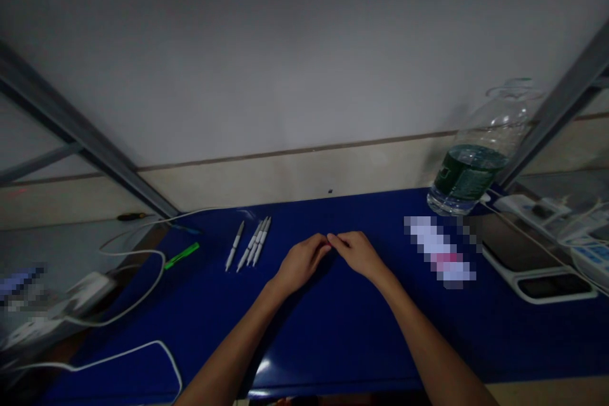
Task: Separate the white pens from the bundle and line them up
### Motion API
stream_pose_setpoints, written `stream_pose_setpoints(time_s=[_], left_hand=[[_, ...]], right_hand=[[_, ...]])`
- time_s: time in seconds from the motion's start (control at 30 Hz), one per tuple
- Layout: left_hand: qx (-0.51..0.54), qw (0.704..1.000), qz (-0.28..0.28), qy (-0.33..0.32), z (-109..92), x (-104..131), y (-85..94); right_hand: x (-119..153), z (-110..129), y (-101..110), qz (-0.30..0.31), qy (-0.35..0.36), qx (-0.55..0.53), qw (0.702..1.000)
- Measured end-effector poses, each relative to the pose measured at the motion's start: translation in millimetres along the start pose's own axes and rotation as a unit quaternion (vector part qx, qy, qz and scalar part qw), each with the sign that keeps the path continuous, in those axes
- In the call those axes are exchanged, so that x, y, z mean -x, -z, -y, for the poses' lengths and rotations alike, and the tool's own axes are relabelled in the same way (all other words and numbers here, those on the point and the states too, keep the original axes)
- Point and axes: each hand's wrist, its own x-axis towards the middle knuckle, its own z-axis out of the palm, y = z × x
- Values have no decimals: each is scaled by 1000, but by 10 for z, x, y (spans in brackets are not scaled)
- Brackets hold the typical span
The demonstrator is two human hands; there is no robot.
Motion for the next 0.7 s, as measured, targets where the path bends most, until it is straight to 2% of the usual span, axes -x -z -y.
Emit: stream_pose_setpoints(time_s=[0.17, 0.33, 0.53, 0.7], left_hand=[[-15, 999, 4, 29, 52, -16, -49], [-3, 1000, 2, 10, 54, -17, -53], [-64, 997, 35, -22, 31, 15, -95], [-103, 994, 43, 3, -17, 28, -110]], right_hand=[[18, 37, 13, 10, 29, 4, 1000], [2, -22, -40, -15, 42, 51, 998], [4, -78, -82, -20, 21, 33, 999], [8, -92, -75, -30, 16, 13, 999]])
